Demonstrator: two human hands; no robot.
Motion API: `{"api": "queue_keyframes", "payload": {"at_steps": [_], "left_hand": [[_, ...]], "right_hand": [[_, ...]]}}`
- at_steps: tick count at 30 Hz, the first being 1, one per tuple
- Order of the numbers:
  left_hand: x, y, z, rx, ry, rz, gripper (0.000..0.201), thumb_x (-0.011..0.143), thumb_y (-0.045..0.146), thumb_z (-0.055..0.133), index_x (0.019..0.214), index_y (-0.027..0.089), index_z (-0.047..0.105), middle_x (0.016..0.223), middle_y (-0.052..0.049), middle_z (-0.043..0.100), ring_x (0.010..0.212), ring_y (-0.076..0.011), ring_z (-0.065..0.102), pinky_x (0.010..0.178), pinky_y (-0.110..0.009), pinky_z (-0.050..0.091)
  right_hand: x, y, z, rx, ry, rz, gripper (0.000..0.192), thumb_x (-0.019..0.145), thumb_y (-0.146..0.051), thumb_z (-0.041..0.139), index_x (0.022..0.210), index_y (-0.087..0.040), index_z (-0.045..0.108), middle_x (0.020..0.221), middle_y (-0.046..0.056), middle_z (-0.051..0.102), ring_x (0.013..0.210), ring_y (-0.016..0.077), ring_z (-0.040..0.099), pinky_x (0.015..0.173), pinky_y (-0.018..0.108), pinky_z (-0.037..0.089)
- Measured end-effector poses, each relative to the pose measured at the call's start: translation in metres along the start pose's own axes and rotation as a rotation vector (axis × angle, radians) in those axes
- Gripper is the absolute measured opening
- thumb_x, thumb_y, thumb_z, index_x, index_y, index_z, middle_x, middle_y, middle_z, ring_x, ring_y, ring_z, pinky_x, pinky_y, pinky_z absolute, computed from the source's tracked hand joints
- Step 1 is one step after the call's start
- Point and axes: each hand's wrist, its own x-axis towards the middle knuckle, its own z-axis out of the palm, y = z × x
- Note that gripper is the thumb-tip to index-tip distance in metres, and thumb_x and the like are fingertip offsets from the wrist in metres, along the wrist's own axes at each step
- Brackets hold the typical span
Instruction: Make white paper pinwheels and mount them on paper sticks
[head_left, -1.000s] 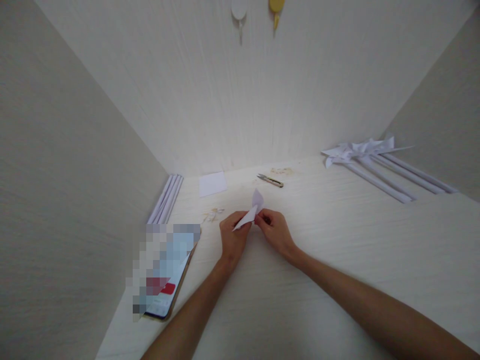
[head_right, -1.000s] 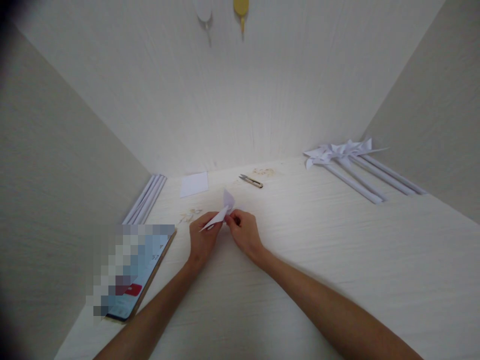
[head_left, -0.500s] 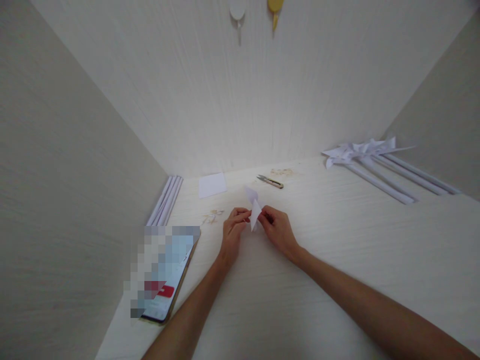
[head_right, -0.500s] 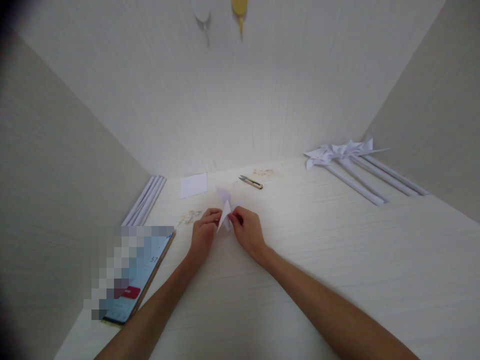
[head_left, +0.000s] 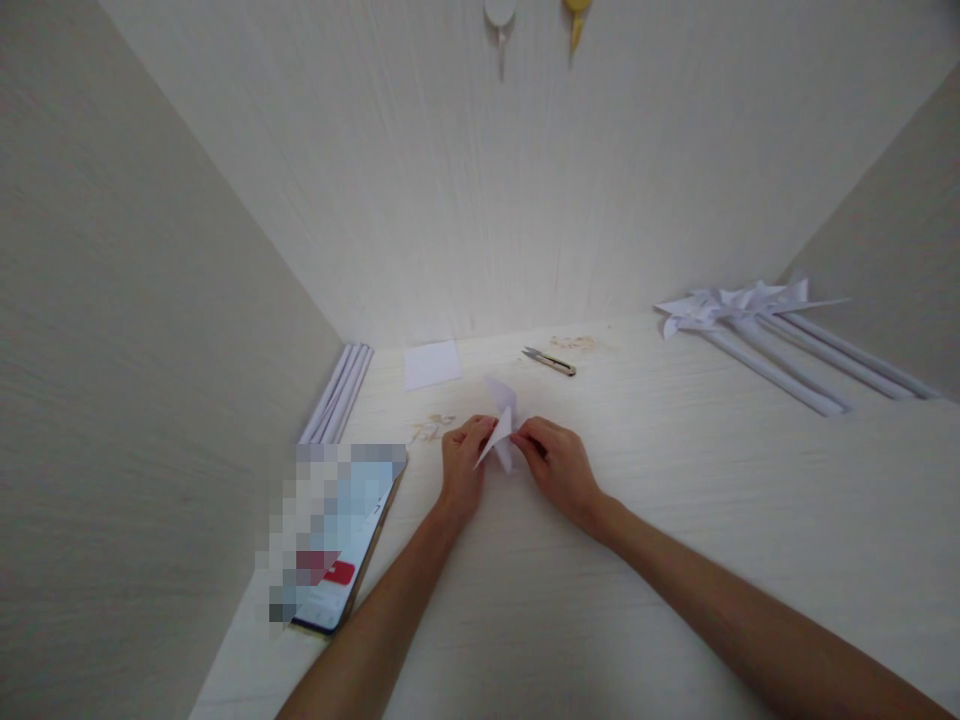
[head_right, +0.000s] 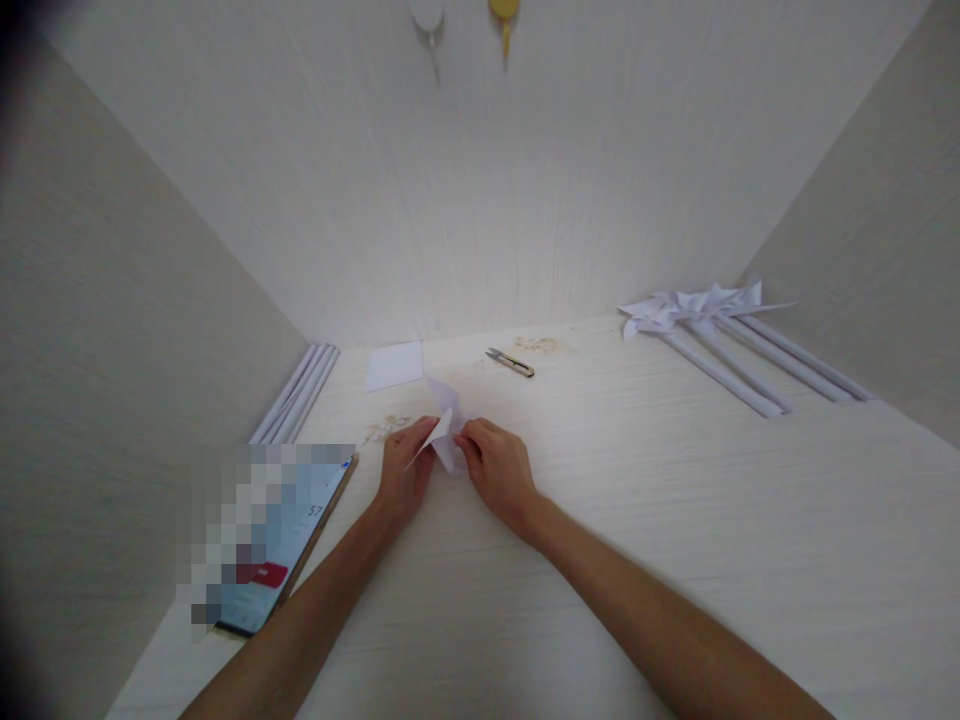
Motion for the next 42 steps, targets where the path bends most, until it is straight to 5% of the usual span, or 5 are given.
{"api": "queue_keyframes", "payload": {"at_steps": [16,27,34,42], "left_hand": [[0.002,-0.009,-0.003,0.059,0.024,-0.055,0.012,0.060,0.023,0.060,0.056,0.014,0.066,0.049,0.003,0.056,0.057,-0.0106,0.049,0.057,-0.021,0.038],[0.001,-0.005,-0.002,-0.190,0.039,-0.052,0.020,0.058,0.024,0.059,0.044,0.015,0.048,0.045,0.006,0.042,0.046,-0.0062,0.037,0.046,-0.019,0.032],[0.000,-0.004,-0.001,0.023,0.044,-0.057,0.010,0.053,0.020,0.064,0.053,0.014,0.056,0.048,0.006,0.050,0.048,-0.0062,0.042,0.049,-0.019,0.032],[-0.003,-0.005,0.001,0.321,0.077,0.017,0.012,0.062,0.020,0.056,0.066,0.015,0.066,0.064,0.003,0.062,0.062,-0.0112,0.052,0.060,-0.022,0.039]], "right_hand": [[0.002,-0.003,-0.005,-0.261,-0.058,0.040,0.019,0.081,-0.019,0.043,0.066,-0.016,0.055,0.065,0.002,0.059,0.056,0.0121,0.050,0.052,0.023,0.028],[0.012,-0.013,-0.029,-0.649,-0.296,-0.223,0.022,0.080,-0.007,0.038,0.084,-0.018,0.056,0.078,0.004,0.062,0.066,0.0145,0.057,0.051,0.025,0.028],[0.012,-0.012,-0.027,-0.659,-0.306,-0.246,0.021,0.081,-0.009,0.037,0.082,-0.017,0.056,0.077,0.005,0.062,0.067,0.0155,0.058,0.052,0.025,0.030],[0.011,-0.016,-0.024,-0.565,-0.253,-0.027,0.024,0.085,-0.023,0.036,0.076,-0.018,0.058,0.074,0.004,0.065,0.062,0.0155,0.059,0.049,0.025,0.026]]}}
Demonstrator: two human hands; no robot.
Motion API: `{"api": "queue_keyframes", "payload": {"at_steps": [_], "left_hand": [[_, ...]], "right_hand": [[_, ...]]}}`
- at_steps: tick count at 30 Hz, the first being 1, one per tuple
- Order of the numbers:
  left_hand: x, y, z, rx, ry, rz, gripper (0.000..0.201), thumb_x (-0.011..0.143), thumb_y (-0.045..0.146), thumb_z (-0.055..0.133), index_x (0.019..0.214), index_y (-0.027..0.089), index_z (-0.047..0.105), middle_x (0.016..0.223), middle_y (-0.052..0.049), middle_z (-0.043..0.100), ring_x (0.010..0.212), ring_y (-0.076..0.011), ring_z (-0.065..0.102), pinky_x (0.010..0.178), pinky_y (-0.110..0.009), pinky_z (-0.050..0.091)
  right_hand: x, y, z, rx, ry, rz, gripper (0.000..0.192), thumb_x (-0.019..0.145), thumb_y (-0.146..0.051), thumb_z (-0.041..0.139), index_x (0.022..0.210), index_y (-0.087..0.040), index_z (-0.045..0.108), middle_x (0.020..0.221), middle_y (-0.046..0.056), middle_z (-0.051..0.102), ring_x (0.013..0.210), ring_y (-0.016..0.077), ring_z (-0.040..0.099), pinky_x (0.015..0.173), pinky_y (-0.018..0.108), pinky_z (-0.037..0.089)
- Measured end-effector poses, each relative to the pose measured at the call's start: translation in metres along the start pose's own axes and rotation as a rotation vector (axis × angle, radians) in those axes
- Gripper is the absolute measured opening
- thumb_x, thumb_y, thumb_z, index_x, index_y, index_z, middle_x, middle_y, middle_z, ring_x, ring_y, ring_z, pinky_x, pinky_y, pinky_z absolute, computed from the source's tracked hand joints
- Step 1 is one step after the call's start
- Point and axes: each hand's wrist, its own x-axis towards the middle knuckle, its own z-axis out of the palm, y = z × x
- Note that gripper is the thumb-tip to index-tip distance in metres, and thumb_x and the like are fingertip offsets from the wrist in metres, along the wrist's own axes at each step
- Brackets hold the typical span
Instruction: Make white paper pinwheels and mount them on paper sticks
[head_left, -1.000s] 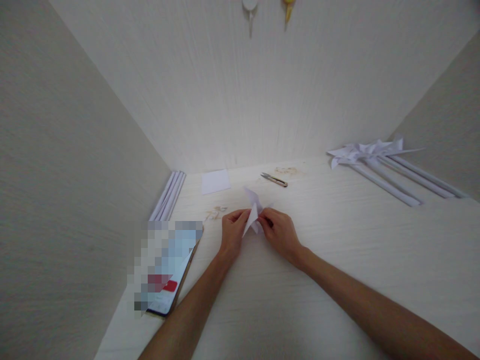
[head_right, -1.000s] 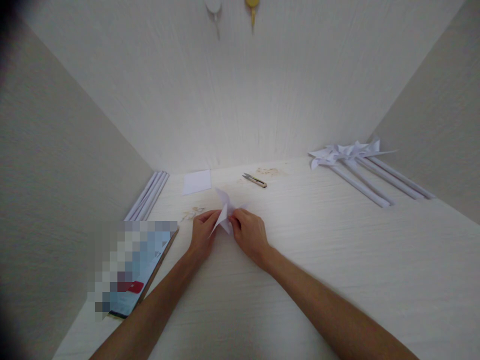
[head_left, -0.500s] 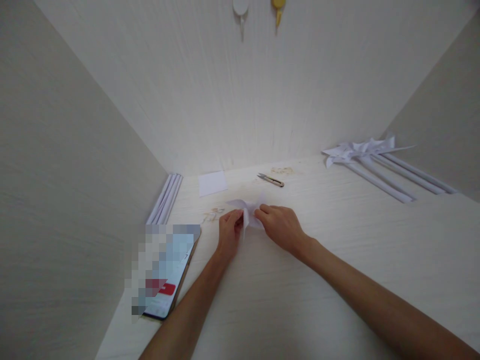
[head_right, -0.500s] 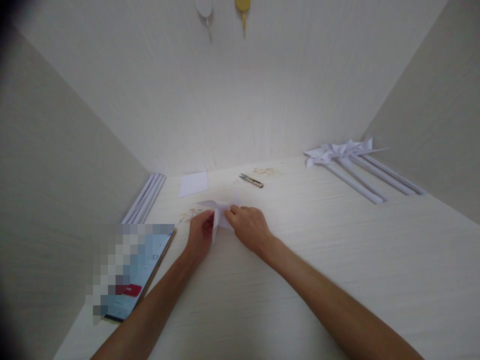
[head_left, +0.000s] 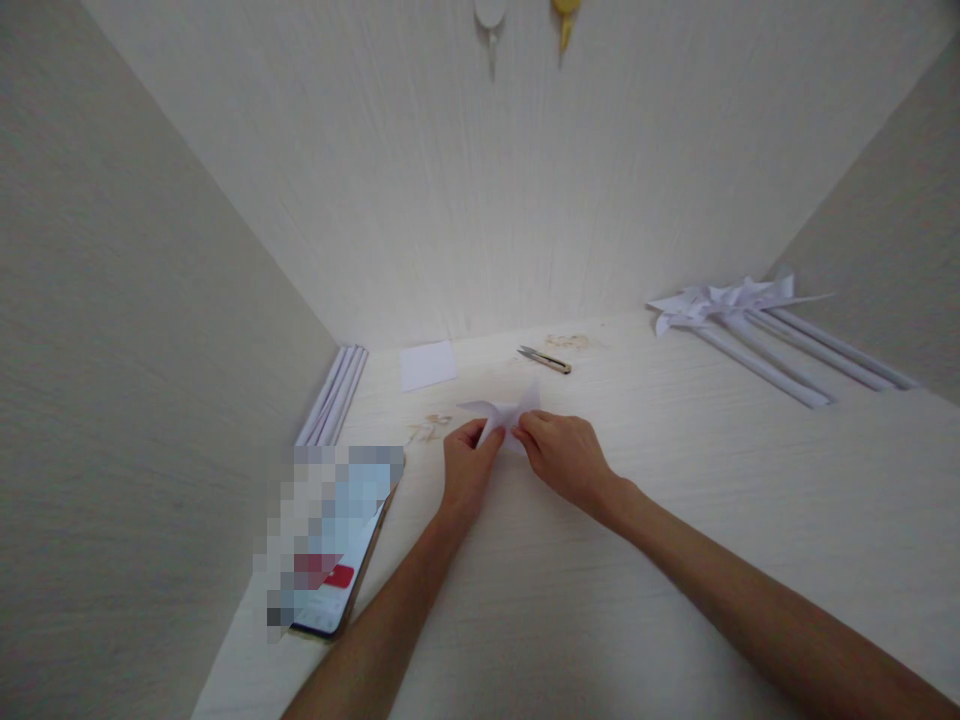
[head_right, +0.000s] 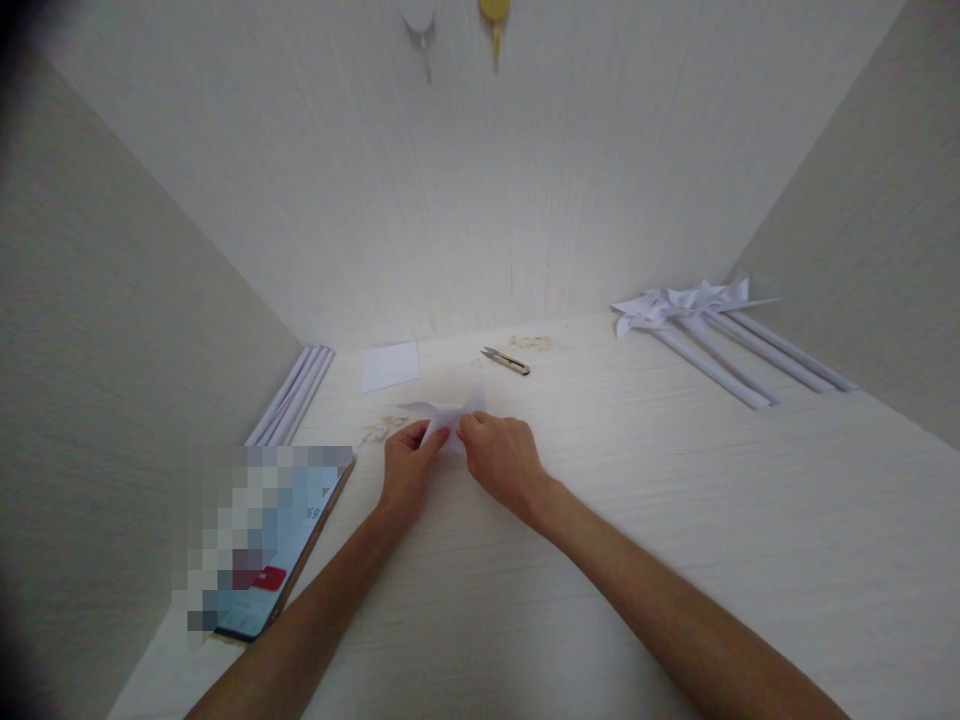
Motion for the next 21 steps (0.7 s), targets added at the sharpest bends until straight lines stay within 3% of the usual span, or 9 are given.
{"api": "queue_keyframes", "payload": {"at_steps": [6,13,18,21], "left_hand": [[-0.002,0.002,-0.001,0.115,0.025,0.050,0.013,0.064,0.021,0.055,0.068,0.015,0.067,0.066,0.003,0.064,0.065,-0.0123,0.054,0.064,-0.023,0.039],[-0.004,0.003,0.001,0.113,0.066,0.074,0.014,0.065,0.022,0.057,0.070,0.015,0.067,0.067,0.002,0.066,0.066,-0.0130,0.056,0.066,-0.024,0.040],[-0.006,0.004,0.001,0.085,0.074,0.111,0.016,0.065,0.024,0.057,0.071,0.015,0.068,0.069,0.000,0.067,0.068,-0.0139,0.057,0.067,-0.024,0.041],[-0.007,0.006,0.001,0.089,0.074,0.141,0.014,0.065,0.024,0.057,0.068,0.015,0.068,0.066,0.000,0.066,0.065,-0.0141,0.057,0.065,-0.024,0.042]], "right_hand": [[0.002,-0.002,0.005,0.118,0.013,0.127,0.025,0.083,-0.027,0.043,0.069,-0.017,0.060,0.070,0.006,0.067,0.062,0.0160,0.059,0.052,0.025,0.028],[0.001,-0.004,0.015,0.231,0.093,0.132,0.026,0.083,-0.025,0.042,0.066,-0.015,0.059,0.067,0.006,0.066,0.057,0.0150,0.056,0.052,0.024,0.029],[0.003,-0.005,0.028,0.565,0.228,0.159,0.027,0.080,-0.026,0.044,0.057,-0.015,0.055,0.055,0.003,0.059,0.048,0.0113,0.048,0.050,0.023,0.031],[0.006,-0.006,0.032,0.876,0.231,0.229,0.026,0.075,-0.028,0.046,0.053,-0.016,0.052,0.045,-0.001,0.051,0.043,0.0095,0.042,0.045,0.021,0.030]]}}
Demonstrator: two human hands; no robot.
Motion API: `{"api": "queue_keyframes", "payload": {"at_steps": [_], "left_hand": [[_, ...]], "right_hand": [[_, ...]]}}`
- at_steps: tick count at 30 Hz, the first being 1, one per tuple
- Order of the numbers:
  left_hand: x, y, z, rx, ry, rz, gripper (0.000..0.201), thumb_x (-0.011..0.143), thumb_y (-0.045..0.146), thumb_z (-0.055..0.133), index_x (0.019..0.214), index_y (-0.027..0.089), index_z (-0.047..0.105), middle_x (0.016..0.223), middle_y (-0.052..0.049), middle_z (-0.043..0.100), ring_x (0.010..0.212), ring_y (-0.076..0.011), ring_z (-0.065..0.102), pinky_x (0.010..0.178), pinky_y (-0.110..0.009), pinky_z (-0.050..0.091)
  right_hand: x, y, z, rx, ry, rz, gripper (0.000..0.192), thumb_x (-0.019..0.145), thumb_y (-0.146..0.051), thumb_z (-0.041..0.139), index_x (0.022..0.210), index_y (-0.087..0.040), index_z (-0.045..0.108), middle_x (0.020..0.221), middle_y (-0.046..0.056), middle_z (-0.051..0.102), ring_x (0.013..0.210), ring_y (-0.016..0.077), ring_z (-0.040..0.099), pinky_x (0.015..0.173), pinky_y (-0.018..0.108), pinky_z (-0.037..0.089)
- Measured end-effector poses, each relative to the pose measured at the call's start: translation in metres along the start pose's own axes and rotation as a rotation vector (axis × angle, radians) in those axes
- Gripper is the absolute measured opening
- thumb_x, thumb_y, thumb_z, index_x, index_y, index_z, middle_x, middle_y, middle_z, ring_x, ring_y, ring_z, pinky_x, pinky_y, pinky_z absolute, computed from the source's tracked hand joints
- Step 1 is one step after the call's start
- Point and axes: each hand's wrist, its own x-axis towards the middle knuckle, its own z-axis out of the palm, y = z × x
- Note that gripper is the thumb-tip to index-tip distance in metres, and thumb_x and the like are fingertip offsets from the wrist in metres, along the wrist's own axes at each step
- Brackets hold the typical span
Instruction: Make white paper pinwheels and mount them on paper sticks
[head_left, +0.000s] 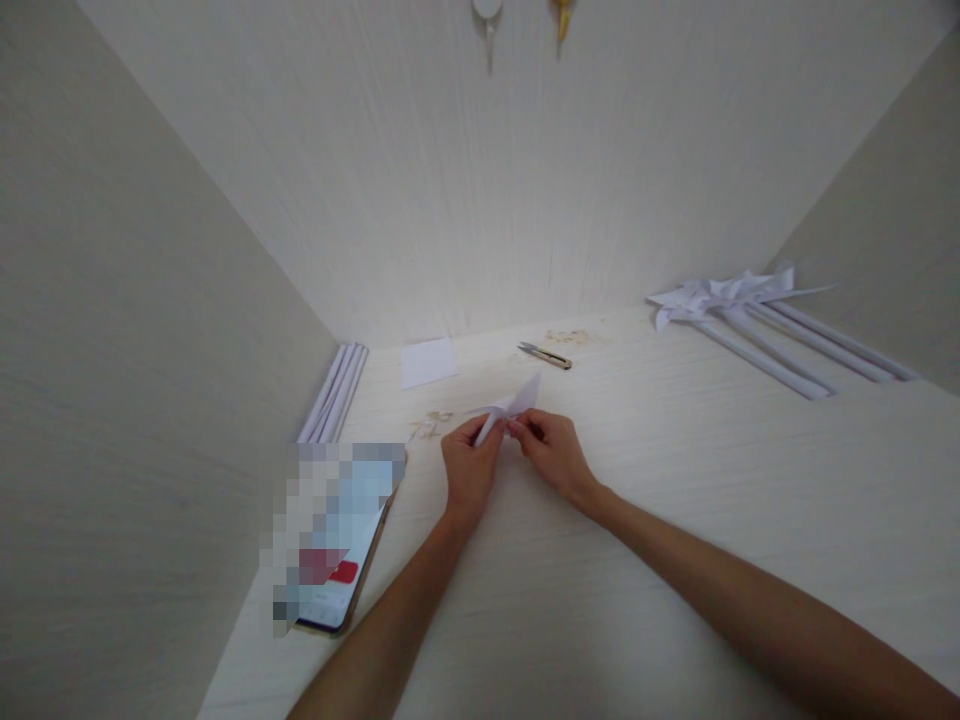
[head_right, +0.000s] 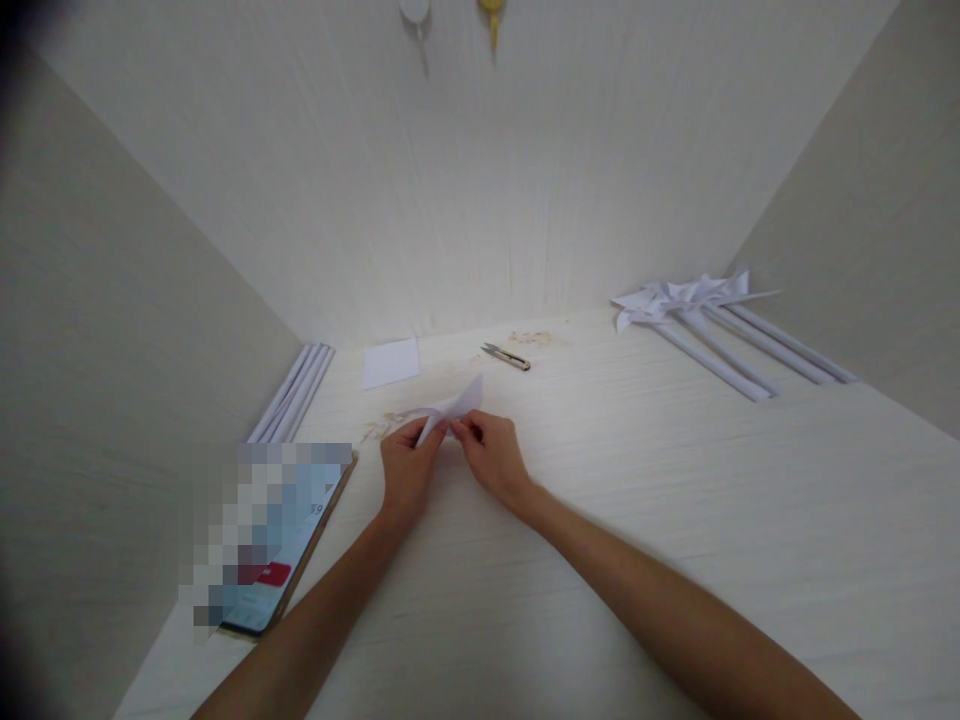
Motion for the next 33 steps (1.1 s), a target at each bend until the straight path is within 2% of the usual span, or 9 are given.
{"api": "queue_keyframes", "payload": {"at_steps": [3,5,7,11,13,19,28,33], "left_hand": [[-0.0002,0.0011,-0.0002,0.010,0.003,0.017,0.013,0.065,0.025,0.057,0.065,0.016,0.067,0.063,0.001,0.066,0.063,-0.0141,0.057,0.064,-0.024,0.042],[0.0002,0.0014,-0.0002,0.023,0.005,0.008,0.013,0.064,0.024,0.058,0.065,0.016,0.068,0.064,0.001,0.066,0.063,-0.0142,0.057,0.063,-0.024,0.042],[0.0008,0.0016,-0.0002,0.035,0.005,-0.007,0.013,0.063,0.022,0.058,0.067,0.016,0.068,0.065,0.000,0.066,0.064,-0.0146,0.057,0.063,-0.024,0.042],[0.0018,0.0019,-0.0001,0.046,-0.013,-0.022,0.013,0.063,0.020,0.057,0.068,0.016,0.069,0.066,0.000,0.067,0.064,-0.0152,0.057,0.064,-0.025,0.042],[0.0020,0.0020,-0.0001,0.048,-0.017,-0.027,0.013,0.063,0.020,0.057,0.068,0.016,0.068,0.066,0.000,0.067,0.065,-0.0152,0.057,0.064,-0.025,0.042],[0.0021,0.0013,-0.0003,0.047,-0.002,-0.018,0.014,0.065,0.023,0.057,0.068,0.014,0.067,0.064,0.001,0.064,0.063,-0.0134,0.054,0.061,-0.023,0.040],[0.0037,-0.0060,-0.0005,0.066,0.020,-0.024,0.015,0.065,0.026,0.056,0.064,0.014,0.064,0.056,0.003,0.055,0.057,-0.0113,0.046,0.055,-0.022,0.037],[0.0044,-0.0064,-0.0014,0.069,-0.020,-0.020,0.015,0.066,0.025,0.055,0.068,0.014,0.065,0.060,0.002,0.057,0.059,-0.0119,0.048,0.059,-0.022,0.038]], "right_hand": [[0.0028,0.0012,0.0010,0.238,-0.055,0.155,0.026,0.070,-0.033,0.049,0.051,-0.016,0.049,0.038,-0.005,0.041,0.036,0.0080,0.034,0.038,0.021,0.027],[0.0033,0.0021,0.0002,0.262,-0.057,0.187,0.027,0.069,-0.035,0.050,0.049,-0.016,0.048,0.037,-0.005,0.040,0.035,0.0077,0.032,0.037,0.021,0.027],[0.0024,0.0031,-0.0015,0.149,-0.012,0.122,0.027,0.068,-0.032,0.052,0.048,-0.016,0.048,0.039,-0.004,0.042,0.038,0.0081,0.035,0.039,0.021,0.028],[-0.0014,0.0037,-0.0043,-0.236,0.036,-0.167,0.025,0.073,-0.023,0.049,0.050,-0.015,0.052,0.046,0.000,0.050,0.044,0.0094,0.040,0.047,0.022,0.029],[-0.0024,0.0027,-0.0043,-0.320,0.033,-0.225,0.026,0.075,-0.021,0.047,0.051,-0.014,0.054,0.047,0.001,0.052,0.044,0.0097,0.041,0.048,0.023,0.029],[-0.0027,-0.0018,-0.0016,-0.197,0.065,-0.068,0.027,0.077,-0.026,0.049,0.054,-0.015,0.058,0.045,0.000,0.055,0.042,0.0098,0.047,0.045,0.020,0.033],[-0.0007,0.0003,-0.0013,-0.028,0.088,-0.014,0.019,0.073,-0.024,0.052,0.058,-0.015,0.060,0.046,0.000,0.055,0.043,0.0104,0.049,0.044,0.020,0.038],[0.0000,-0.0004,-0.0014,0.022,0.077,-0.002,0.018,0.071,-0.022,0.053,0.056,-0.014,0.057,0.045,-0.001,0.053,0.042,0.0096,0.047,0.044,0.020,0.037]]}}
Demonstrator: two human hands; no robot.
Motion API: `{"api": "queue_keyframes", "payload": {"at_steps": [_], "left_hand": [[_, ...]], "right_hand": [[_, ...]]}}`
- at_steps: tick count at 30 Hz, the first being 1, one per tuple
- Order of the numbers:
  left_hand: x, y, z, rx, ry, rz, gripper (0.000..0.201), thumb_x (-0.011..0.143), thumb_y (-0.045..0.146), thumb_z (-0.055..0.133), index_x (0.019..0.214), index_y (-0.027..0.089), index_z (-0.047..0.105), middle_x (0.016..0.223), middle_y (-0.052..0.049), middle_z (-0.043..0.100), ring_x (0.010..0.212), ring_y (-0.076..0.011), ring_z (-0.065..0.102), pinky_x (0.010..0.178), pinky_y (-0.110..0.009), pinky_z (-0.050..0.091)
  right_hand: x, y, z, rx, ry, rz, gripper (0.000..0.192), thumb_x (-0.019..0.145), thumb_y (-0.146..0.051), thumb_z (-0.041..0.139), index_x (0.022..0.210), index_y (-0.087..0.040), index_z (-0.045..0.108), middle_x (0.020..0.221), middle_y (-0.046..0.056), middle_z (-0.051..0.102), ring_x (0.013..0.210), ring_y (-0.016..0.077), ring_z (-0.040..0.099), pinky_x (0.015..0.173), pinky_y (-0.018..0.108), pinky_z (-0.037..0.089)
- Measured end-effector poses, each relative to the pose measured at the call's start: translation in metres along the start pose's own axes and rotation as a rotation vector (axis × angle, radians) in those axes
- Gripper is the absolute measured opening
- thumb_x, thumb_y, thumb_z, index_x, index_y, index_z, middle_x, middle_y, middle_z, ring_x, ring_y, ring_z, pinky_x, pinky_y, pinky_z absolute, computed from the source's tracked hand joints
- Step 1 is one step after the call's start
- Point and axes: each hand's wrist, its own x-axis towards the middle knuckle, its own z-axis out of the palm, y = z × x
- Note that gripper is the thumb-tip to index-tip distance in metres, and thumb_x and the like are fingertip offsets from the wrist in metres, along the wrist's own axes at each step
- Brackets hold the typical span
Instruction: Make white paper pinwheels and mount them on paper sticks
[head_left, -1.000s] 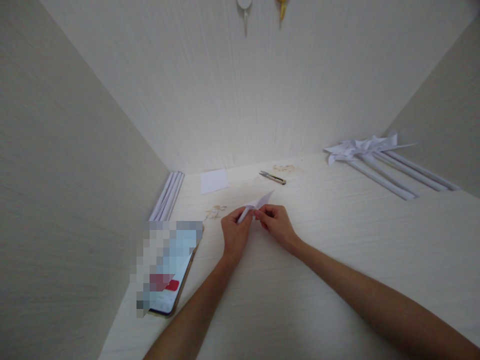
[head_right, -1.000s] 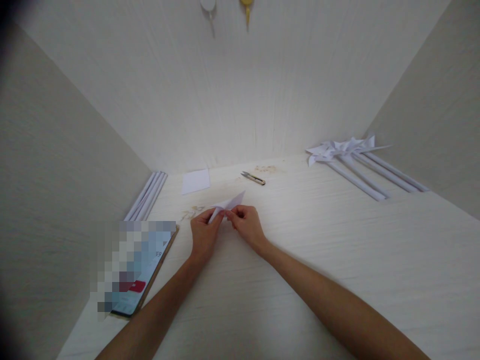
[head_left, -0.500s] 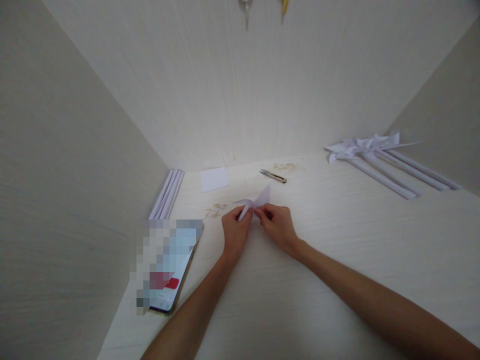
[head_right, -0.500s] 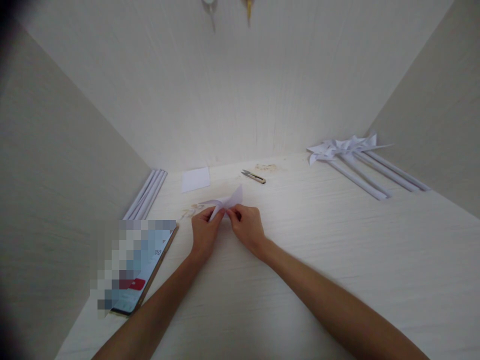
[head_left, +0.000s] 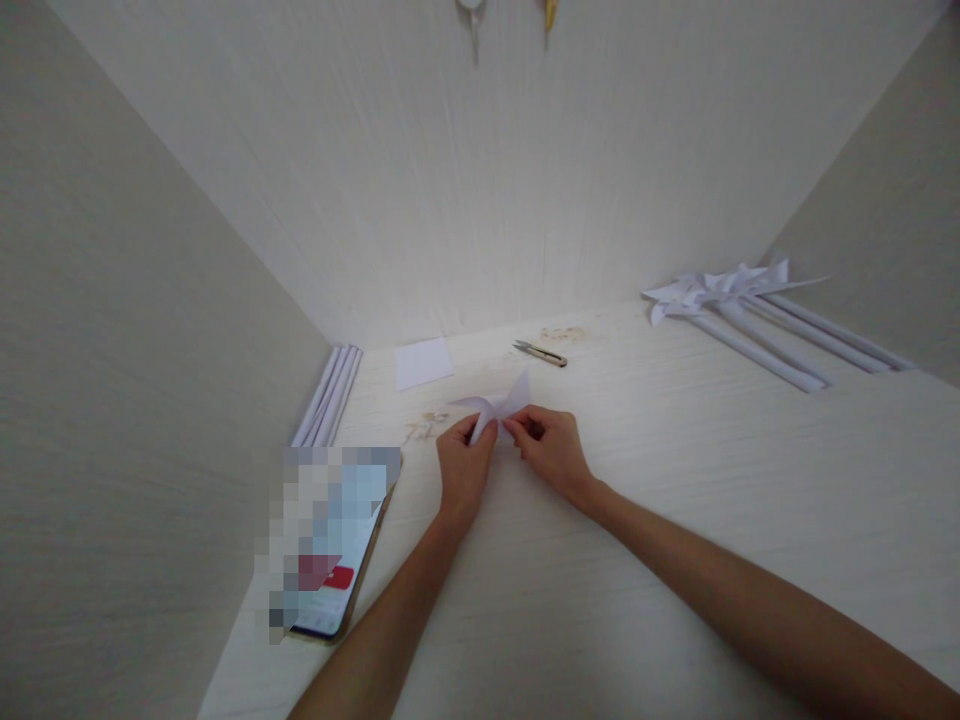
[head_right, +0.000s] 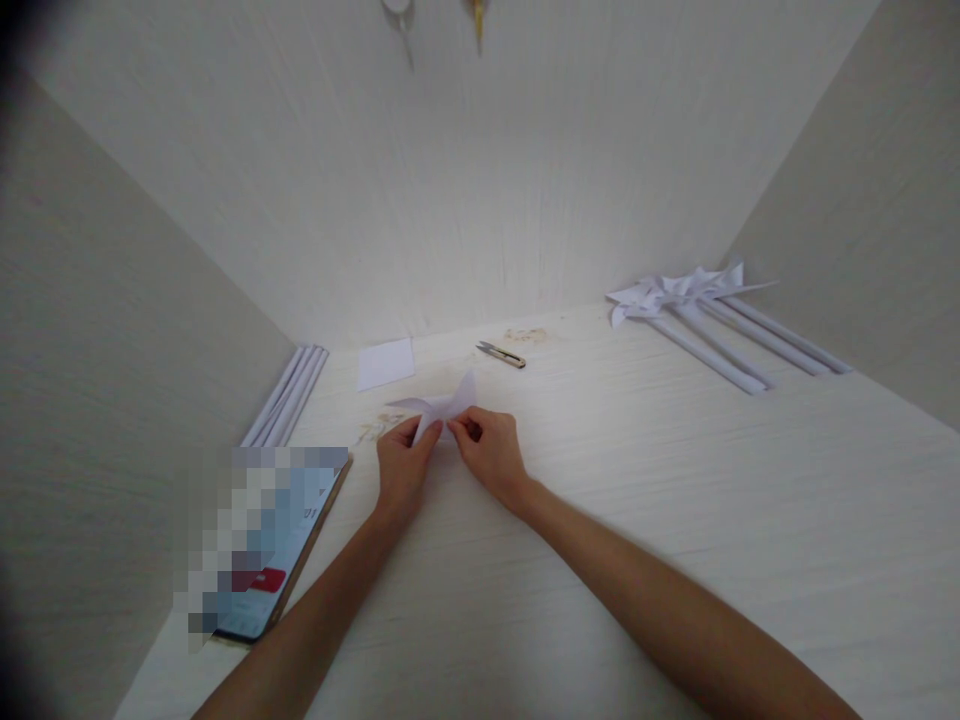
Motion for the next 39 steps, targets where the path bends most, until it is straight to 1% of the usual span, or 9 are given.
{"api": "queue_keyframes", "payload": {"at_steps": [11,18,23,31,39], "left_hand": [[0.0011,-0.0019,-0.0006,-0.011,-0.013,-0.006,0.017,0.066,0.024,0.055,0.074,0.015,0.067,0.064,0.001,0.061,0.063,-0.0128,0.051,0.062,-0.023,0.039],[-0.0002,0.0007,-0.0009,0.004,0.002,-0.001,0.014,0.066,0.024,0.055,0.069,0.015,0.066,0.061,0.002,0.060,0.061,-0.0125,0.050,0.061,-0.022,0.039],[-0.0001,0.0030,-0.0012,0.029,0.008,-0.008,0.015,0.066,0.024,0.056,0.069,0.014,0.066,0.062,0.001,0.060,0.061,-0.0125,0.050,0.061,-0.023,0.039],[-0.0001,0.0011,-0.0010,0.030,0.005,-0.004,0.016,0.066,0.025,0.055,0.071,0.015,0.067,0.062,0.002,0.060,0.061,-0.0124,0.050,0.062,-0.023,0.039],[0.0006,0.0018,-0.0006,0.034,0.009,-0.015,0.017,0.065,0.026,0.055,0.070,0.014,0.067,0.060,0.002,0.059,0.060,-0.0121,0.049,0.061,-0.023,0.039]], "right_hand": [[0.0004,0.0029,0.0013,-0.013,0.002,-0.031,0.019,0.070,-0.021,0.052,0.054,-0.014,0.057,0.047,-0.001,0.052,0.044,0.0086,0.043,0.045,0.020,0.034],[0.0012,0.0038,0.0006,-0.008,0.000,-0.039,0.018,0.070,-0.022,0.052,0.054,-0.014,0.057,0.048,-0.001,0.053,0.045,0.0089,0.044,0.046,0.020,0.035],[0.0011,0.0046,0.0012,0.000,-0.008,-0.039,0.019,0.070,-0.022,0.053,0.054,-0.014,0.056,0.047,-0.001,0.051,0.044,0.0085,0.043,0.045,0.020,0.033],[0.0007,0.0028,-0.0001,-0.020,-0.009,-0.047,0.019,0.071,-0.021,0.052,0.054,-0.014,0.056,0.047,-0.001,0.051,0.045,0.0086,0.043,0.046,0.020,0.033],[0.0010,0.0032,0.0004,-0.011,-0.013,-0.054,0.018,0.070,-0.021,0.053,0.054,-0.013,0.058,0.047,0.000,0.052,0.044,0.0083,0.042,0.045,0.020,0.032]]}}
